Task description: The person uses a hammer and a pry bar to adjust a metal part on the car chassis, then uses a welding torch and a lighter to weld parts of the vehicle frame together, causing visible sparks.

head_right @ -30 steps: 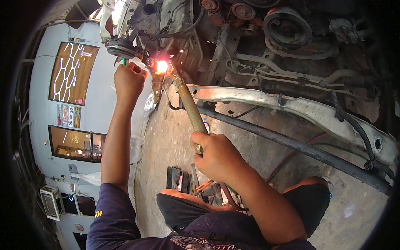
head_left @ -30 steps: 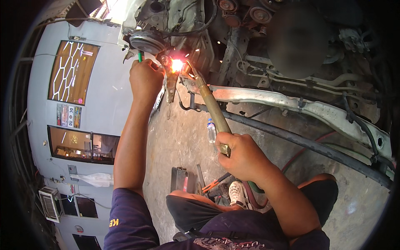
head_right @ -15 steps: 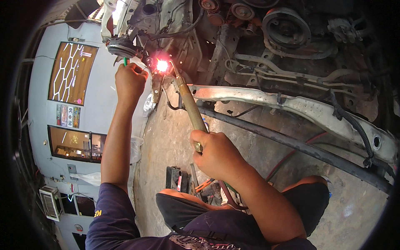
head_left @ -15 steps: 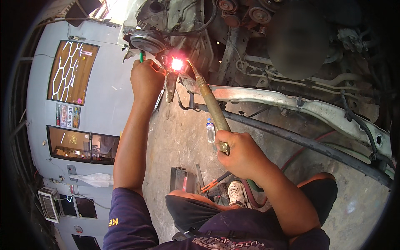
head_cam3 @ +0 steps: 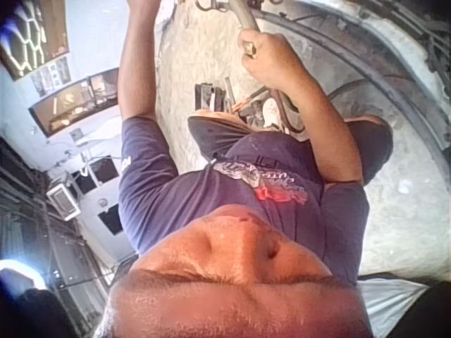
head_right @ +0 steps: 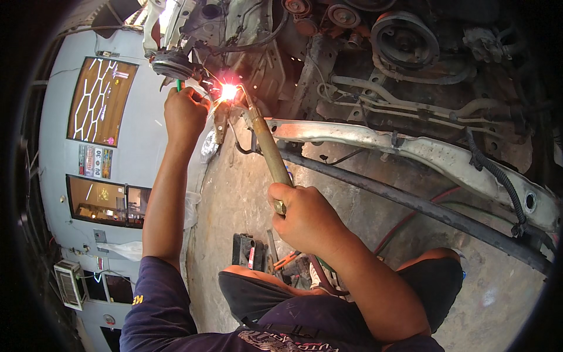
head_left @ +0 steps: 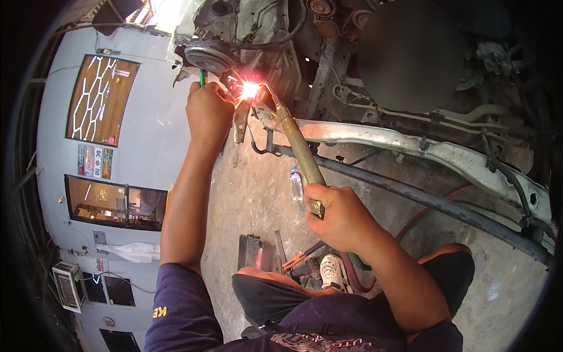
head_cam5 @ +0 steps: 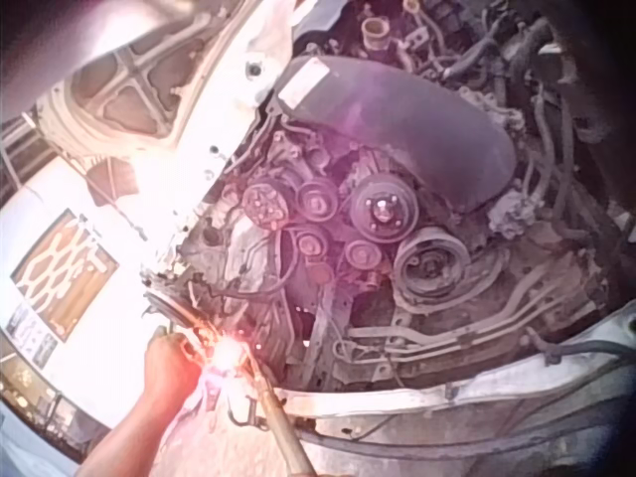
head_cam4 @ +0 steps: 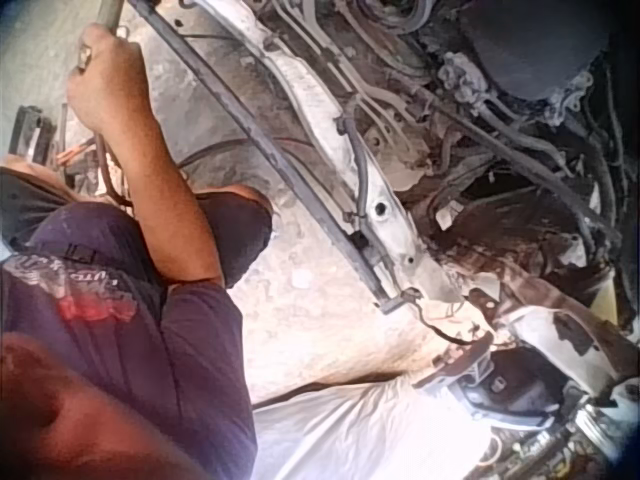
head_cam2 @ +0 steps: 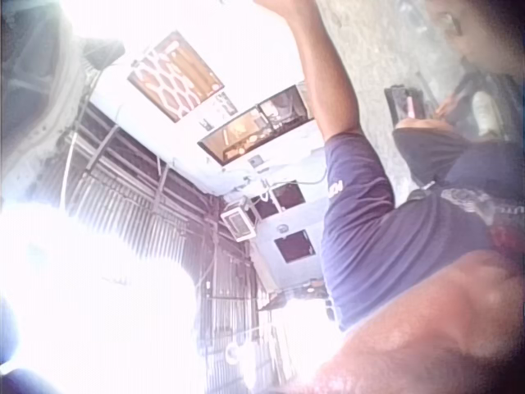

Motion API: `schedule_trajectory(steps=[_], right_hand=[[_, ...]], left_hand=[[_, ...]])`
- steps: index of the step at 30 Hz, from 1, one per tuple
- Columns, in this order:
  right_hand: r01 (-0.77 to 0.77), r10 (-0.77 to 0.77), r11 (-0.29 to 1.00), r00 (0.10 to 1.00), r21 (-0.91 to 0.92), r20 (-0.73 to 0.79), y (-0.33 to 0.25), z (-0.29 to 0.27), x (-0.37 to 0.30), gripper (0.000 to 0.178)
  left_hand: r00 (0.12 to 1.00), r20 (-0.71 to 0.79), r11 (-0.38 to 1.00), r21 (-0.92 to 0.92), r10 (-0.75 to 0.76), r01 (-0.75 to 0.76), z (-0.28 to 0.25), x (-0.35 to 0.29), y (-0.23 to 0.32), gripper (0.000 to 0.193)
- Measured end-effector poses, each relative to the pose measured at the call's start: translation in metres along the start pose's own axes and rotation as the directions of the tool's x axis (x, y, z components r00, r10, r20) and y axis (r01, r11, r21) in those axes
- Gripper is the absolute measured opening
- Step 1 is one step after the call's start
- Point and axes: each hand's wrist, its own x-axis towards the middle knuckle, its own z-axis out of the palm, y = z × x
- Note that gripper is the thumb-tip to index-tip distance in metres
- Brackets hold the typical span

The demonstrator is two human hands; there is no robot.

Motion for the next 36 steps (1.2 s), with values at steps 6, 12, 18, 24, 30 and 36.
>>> schedule_trajectory(steps=[6, 12, 18, 24, 30, 36], right_hand=[[0.001, -0.001, 1.0, 1.0, -0.007, 0.006, 0.001, 0.0, 0.0, 0.013], [0.006, -0.006, 1.0, 1.0, -0.016, 0.006, 0.001, 0.0, 0.0, 0.013], [0.004, -0.004, 1.0, 1.0, -0.017, -0.002, 0.002, 0.0, -0.001, 0.013], [-0.001, 0.001, 1.0, 1.0, -0.021, 0.005, 0.003, -0.001, -0.001, 0.015], [0.009, -0.008, 1.0, 1.0, -0.02, 0.014, 0.002, -0.001, 0.0, 0.016], [0.006, -0.005, 0.999, 1.0, -0.034, 0.022, 0.003, -0.001, 0.0, 0.016]], left_hand=[[1.0, 0.001, 1.0, -0.019, 0.002, -0.002, -0.002, 0.001, 0.005, 0.02], [1.0, -0.002, 1.0, -0.022, 0.0, 0.0, -0.001, 0.001, 0.003, 0.018], [1.0, 0.002, 1.0, -0.009, 0.003, -0.003, 0.004, 0.001, 0.005, 0.018], [1.0, 0.03, 1.0, -0.016, -0.004, 0.005, 0.002, -0.001, 0.009, 0.012], [1.0, -0.006, 1.0, 0.006, 0.028, -0.028, 0.006, 0.001, 0.004, 0.017], [1.0, -0.001, 1.0, 0.001, 0.012, -0.012, 0.006, 0.001, 0.007, 0.016]])
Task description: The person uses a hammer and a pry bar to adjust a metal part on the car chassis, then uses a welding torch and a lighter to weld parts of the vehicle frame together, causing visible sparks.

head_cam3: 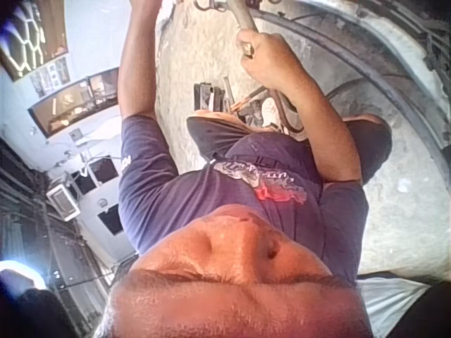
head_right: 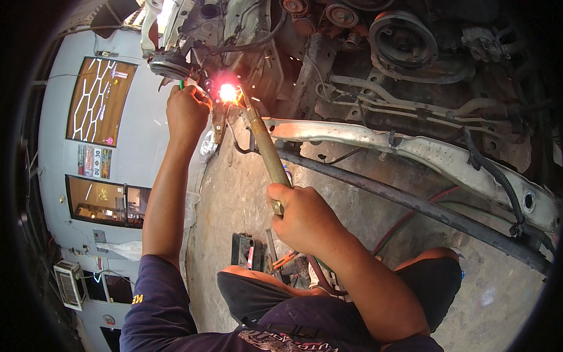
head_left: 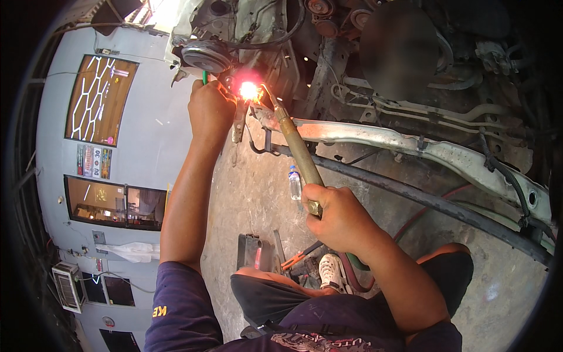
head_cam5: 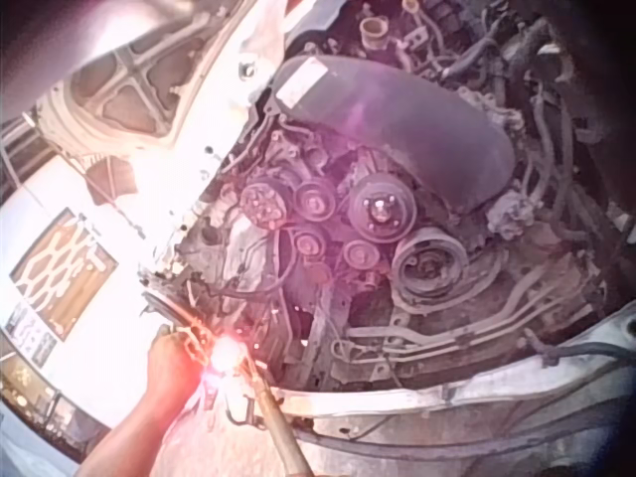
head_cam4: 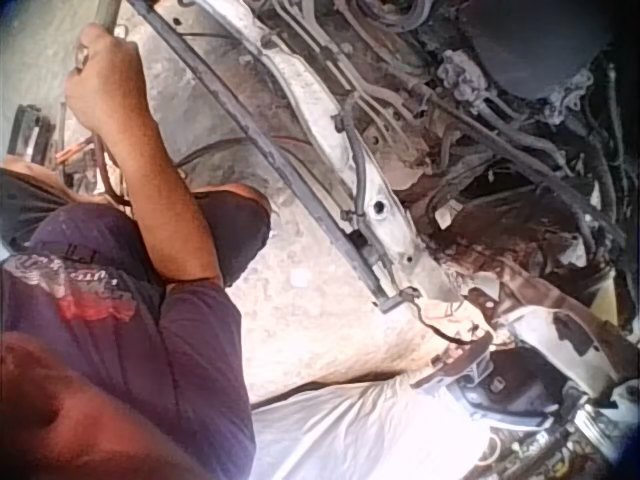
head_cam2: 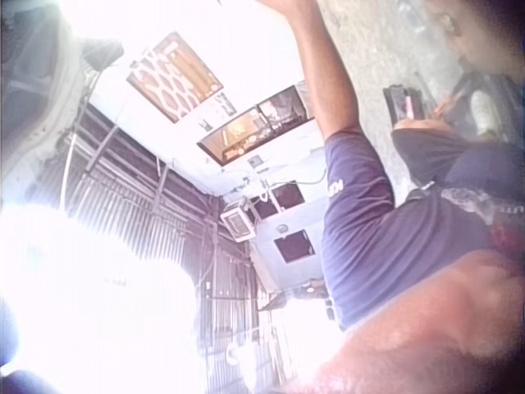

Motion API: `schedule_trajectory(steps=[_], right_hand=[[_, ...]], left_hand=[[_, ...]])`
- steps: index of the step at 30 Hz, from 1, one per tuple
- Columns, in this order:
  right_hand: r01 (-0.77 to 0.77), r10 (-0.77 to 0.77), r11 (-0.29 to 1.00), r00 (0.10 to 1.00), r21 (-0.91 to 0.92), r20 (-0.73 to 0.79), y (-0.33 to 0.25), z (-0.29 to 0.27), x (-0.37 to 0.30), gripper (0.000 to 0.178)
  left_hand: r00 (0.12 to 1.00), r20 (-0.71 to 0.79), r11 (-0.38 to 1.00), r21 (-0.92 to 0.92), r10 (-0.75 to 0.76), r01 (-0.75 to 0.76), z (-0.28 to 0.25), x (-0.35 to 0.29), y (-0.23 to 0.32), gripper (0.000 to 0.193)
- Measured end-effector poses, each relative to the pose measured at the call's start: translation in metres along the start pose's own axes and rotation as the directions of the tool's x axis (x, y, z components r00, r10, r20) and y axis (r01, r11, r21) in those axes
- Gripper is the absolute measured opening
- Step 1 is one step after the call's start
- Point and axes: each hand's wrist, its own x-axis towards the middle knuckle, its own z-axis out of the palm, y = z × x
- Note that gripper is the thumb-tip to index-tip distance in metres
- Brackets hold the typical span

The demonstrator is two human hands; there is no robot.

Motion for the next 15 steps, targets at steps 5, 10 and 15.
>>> schedule_trajectory(steps=[5, 10, 15], right_hand=[[-0.003, 0.003, 1.0, 1.0, -0.006, 0.001, -0.0032, -0.0007, -0.0001, 0.016], [0.018, -0.018, 1.0, 1.0, 0.008, -0.014, 0.0011, 0.0018, 0.0003, 0.017], [0.006, -0.006, 1.0, 1.0, 0.015, -0.009, 0.0011, 0.0018, 0.001, 0.016]], left_hand=[[1.0, -0.007, 1.0, -0.001, 0.013, -0.013, -0.0003, 0.0, -0.0013, 0.015], [1.0, -0.013, 1.0, -0.004, 0.026, -0.026, 0.0003, 0.0003, 0.0004, 0.013], [1.0, -0.004, 1.0, -0.017, 0.02, -0.02, 0.0025, -0.0003, 0.0006, 0.012]])
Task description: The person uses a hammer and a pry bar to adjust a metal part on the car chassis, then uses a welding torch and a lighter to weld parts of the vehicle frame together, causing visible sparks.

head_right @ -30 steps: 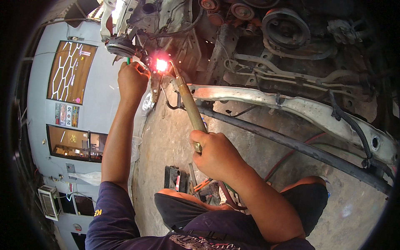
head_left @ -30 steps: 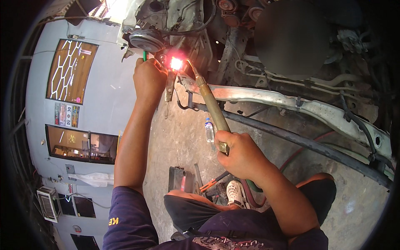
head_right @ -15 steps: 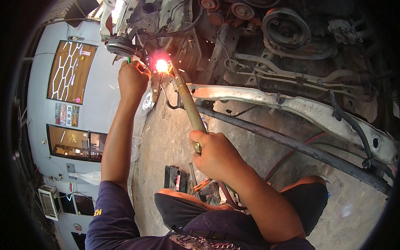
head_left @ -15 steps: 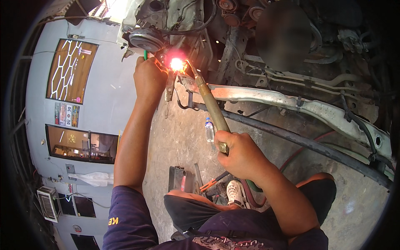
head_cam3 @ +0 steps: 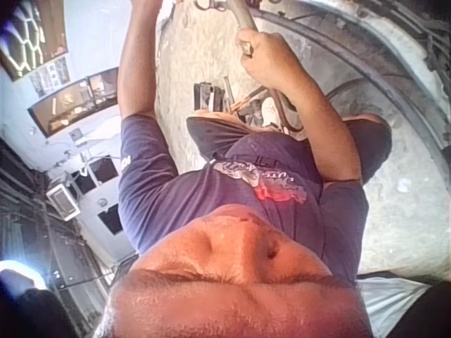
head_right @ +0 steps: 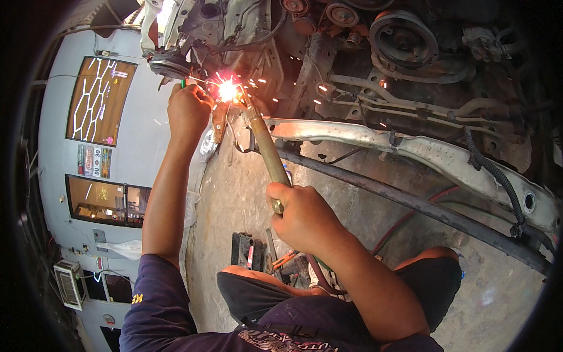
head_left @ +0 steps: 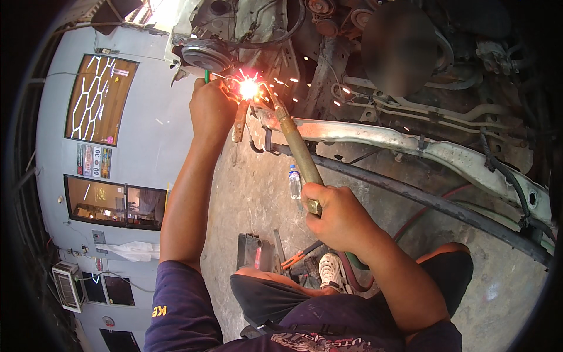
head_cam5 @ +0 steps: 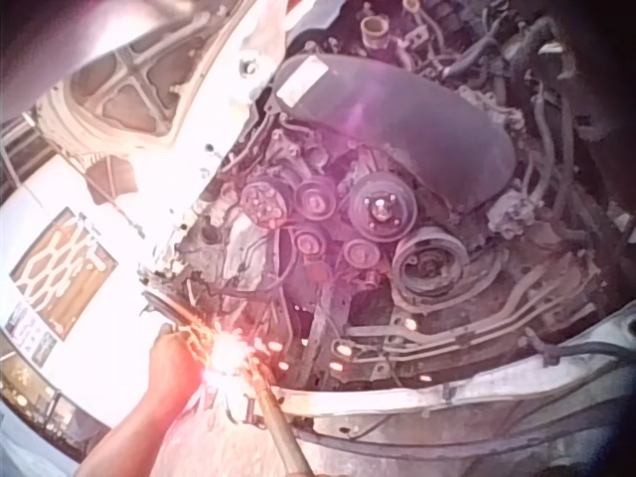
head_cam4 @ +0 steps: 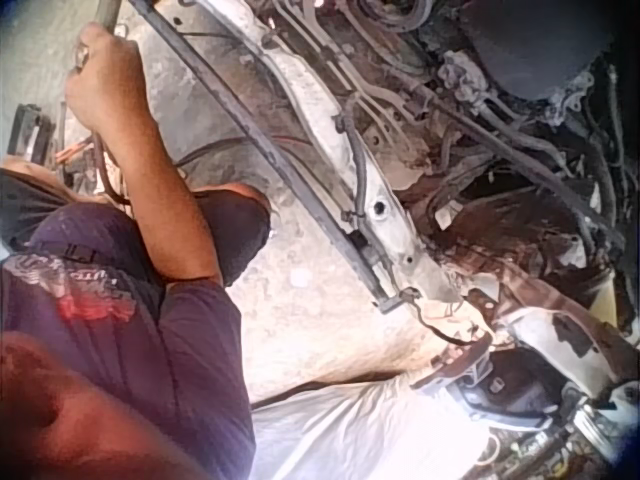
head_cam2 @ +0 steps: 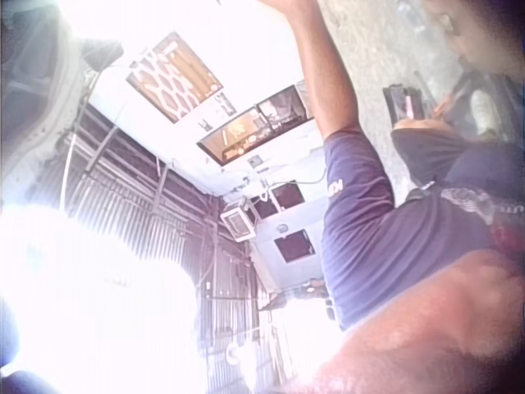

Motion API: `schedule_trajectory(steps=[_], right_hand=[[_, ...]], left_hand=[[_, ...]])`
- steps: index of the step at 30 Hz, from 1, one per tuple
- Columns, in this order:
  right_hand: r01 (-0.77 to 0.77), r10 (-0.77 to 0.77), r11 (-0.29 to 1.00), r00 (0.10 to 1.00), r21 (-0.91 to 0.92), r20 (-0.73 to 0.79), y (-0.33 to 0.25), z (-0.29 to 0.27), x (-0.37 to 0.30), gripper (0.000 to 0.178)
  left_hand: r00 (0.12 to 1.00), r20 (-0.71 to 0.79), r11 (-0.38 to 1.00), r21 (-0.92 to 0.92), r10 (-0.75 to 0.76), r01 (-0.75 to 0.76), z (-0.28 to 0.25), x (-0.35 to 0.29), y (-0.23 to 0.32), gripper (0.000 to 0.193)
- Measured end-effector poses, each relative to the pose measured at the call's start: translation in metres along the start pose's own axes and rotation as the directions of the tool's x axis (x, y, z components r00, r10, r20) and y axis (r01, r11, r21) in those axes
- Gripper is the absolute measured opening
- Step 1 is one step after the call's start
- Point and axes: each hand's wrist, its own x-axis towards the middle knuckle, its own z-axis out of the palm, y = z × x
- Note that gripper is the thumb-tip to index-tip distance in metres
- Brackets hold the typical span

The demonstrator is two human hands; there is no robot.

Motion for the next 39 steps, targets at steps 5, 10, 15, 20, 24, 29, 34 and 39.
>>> schedule_trajectory(steps=[5, 10, 15, 20, 24, 29, 34, 39], right_hand=[[-0.008, 0.008, 1.0, 1.0, 0.01, 0.002, -0.001, -0.001, 0.0, 0.016], [-0.01, 0.01, 1.0, 1.0, 0.001, 0.007, -0.004, -0.002, 0.0, 0.016], [0.004, -0.003, 1.0, 1.0, -0.005, 0.008, -0.005, -0.002, 0.0, 0.016], [0.005, -0.005, 1.0, 1.0, -0.004, 0.011, -0.003, -0.001, 0.0, 0.016], [0.0, 0.0, 1.0, 1.0, 0.006, 0.012, -0.003, -0.001, 0.001, 0.015], [0.008, -0.008, 1.0, 1.0, -0.004, 0.009, -0.003, -0.001, 0.002, 0.015], [0.024, -0.024, 1.0, 1.0, 0.008, 0.002, -0.003, 0.001, 0.001, 0.015], [0.011, -0.011, 1.0, 1.0, -0.016, -0.003, -0.003, 0.002, 0.001, 0.015]], left_hand=[[1.0, 0.03, 1.0, 0.007, 0.006, -0.006, -0.002, 0.0, 0.003, 0.011], [1.0, -0.02, 0.999, -0.039, 0.019, -0.02, 0.003, 0.0, 0.003, 0.011], [1.0, 0.007, 1.0, -0.009, 0.018, -0.018, 0.002, 0.0, 0.005, 0.017], [1.0, 0.02, 1.0, -0.009, 0.019, -0.019, 0.0, 0.0, 0.007, 0.011], [0.999, 0.031, 0.999, 0.007, 0.04, -0.04, -0.002, -0.001, 0.011, 0.01], [0.998, 0.047, 0.999, 0.007, 0.046, -0.046, -0.008, -0.002, 0.019, 0.012], [0.993, -0.001, 0.993, 0.005, 0.119, -0.119, -0.005, -0.001, 0.014, 0.014], [0.996, -0.031, 0.996, -0.025, 0.08, -0.081, -0.023, -0.008, 0.018, 0.01]])
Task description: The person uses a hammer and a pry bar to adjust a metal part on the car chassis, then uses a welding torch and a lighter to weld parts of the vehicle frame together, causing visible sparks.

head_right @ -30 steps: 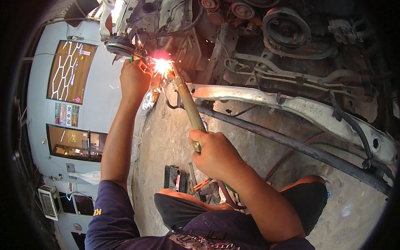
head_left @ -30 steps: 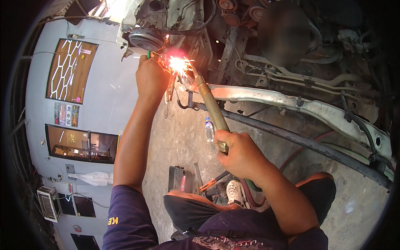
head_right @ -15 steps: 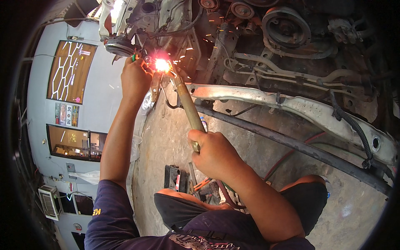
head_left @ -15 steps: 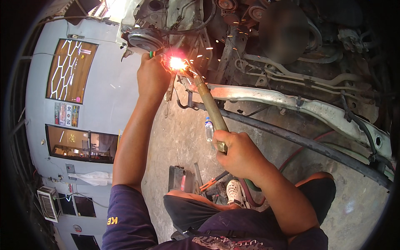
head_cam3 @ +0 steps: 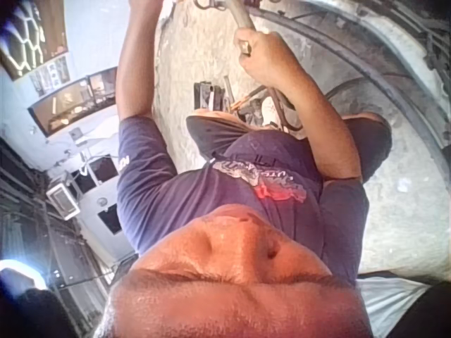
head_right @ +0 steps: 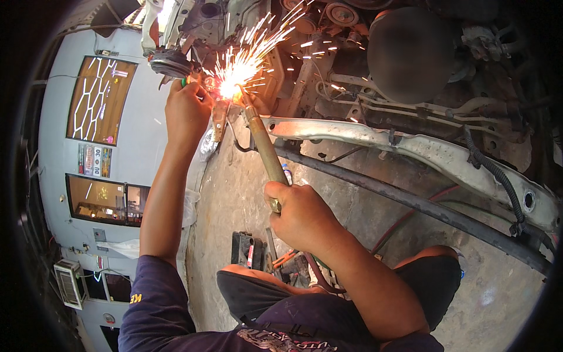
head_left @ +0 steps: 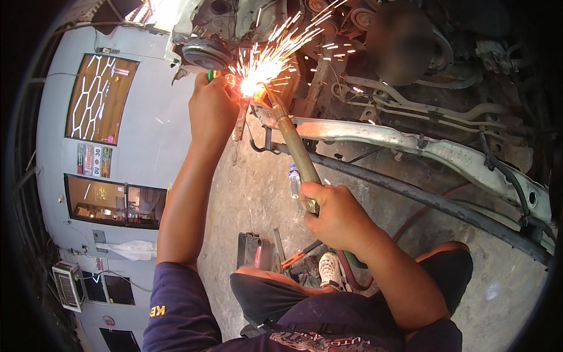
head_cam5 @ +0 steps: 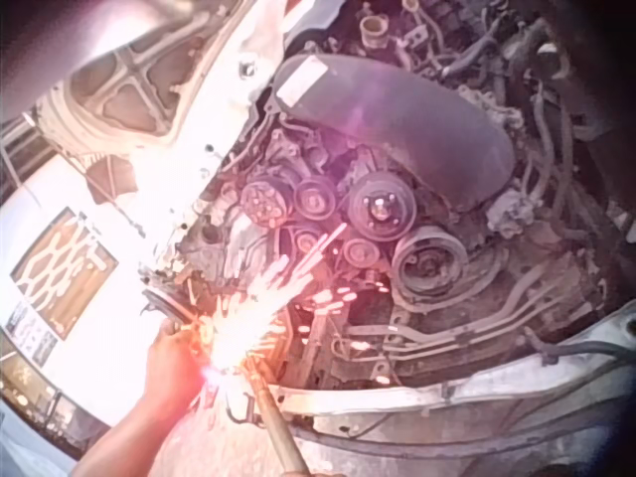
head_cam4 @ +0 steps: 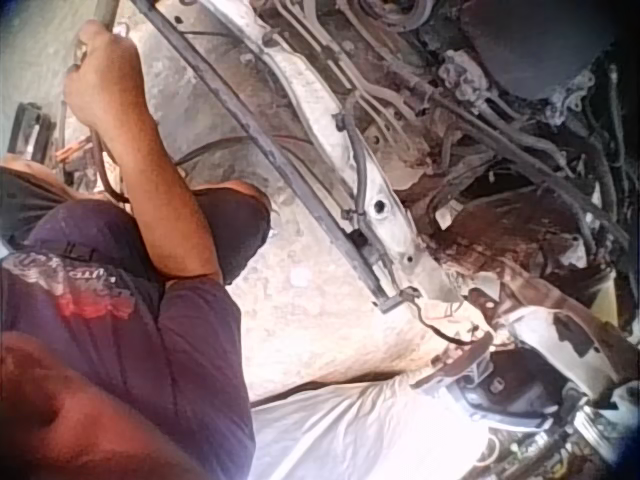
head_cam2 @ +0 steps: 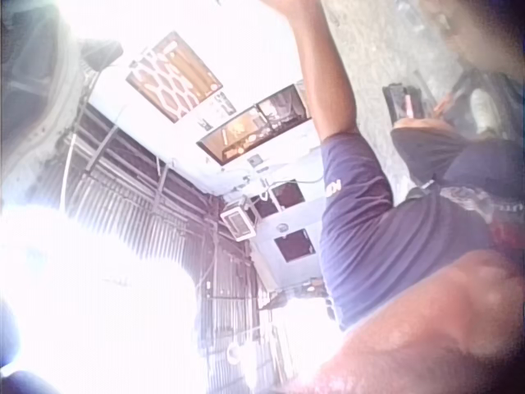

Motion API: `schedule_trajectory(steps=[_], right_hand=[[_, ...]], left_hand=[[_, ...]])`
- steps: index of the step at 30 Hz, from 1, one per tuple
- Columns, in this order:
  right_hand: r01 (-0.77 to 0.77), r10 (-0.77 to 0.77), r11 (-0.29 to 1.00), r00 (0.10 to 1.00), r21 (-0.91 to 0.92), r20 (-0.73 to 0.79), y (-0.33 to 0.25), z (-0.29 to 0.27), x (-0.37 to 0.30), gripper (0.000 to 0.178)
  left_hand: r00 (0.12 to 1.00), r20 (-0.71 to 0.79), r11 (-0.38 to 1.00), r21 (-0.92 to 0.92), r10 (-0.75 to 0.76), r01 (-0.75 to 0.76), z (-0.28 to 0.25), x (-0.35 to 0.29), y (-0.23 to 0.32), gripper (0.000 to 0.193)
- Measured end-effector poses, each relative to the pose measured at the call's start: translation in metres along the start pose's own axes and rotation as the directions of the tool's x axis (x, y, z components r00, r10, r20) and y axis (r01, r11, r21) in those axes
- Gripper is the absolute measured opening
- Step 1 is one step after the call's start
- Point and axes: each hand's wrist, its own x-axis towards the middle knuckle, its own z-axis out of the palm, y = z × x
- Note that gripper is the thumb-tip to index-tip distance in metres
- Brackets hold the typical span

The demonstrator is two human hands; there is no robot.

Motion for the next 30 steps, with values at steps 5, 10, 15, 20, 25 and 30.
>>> schedule_trajectory(steps=[5, 10, 15, 20, 25, 30], right_hand=[[0.005, -0.005, 1.0, 1.0, 0.0, -0.001, 0.004, 0.002, 0.0, 0.016], [0.003, -0.003, 1.0, 1.0, 0.006, 0.002, 0.0, 0.003, 0.0, 0.017], [-0.004, 0.004, 1.0, 1.0, -0.019, 0.001, 0.0, 0.004, -0.001, 0.017], [-0.007, 0.007, 1.0, 1.0, -0.028, -0.001, -0.005, 0.005, -0.001, 0.019], [-0.038, 0.038, 0.999, 0.999, -0.035, 0.008, -0.005, 0.004, -0.001, 0.021], [-0.045, 0.045, 0.997, 0.999, -0.056, 0.01, -0.007, 0.004, -0.002, 0.021]], left_hand=[[0.998, 0.015, 0.998, -0.032, -0.053, 0.054, -0.023, -0.022, 0.001, 0.008], [0.999, -0.024, 0.998, -0.05, -0.034, 0.032, -0.041, -0.047, -0.013, 0.009], [0.998, 0.009, 0.99, -0.123, -0.069, 0.069, -0.051, -0.069, -0.016, 0.009], [0.994, 0.041, 0.978, -0.183, -0.097, 0.103, -0.061, -0.087, -0.015, 0.01], [0.984, 0.105, 0.951, -0.262, -0.142, 0.165, -0.066, -0.099, -0.011, 0.01], [0.978, 0.117, 0.942, -0.271, -0.17, 0.196, -0.07, -0.107, -0.013, 0.01]])
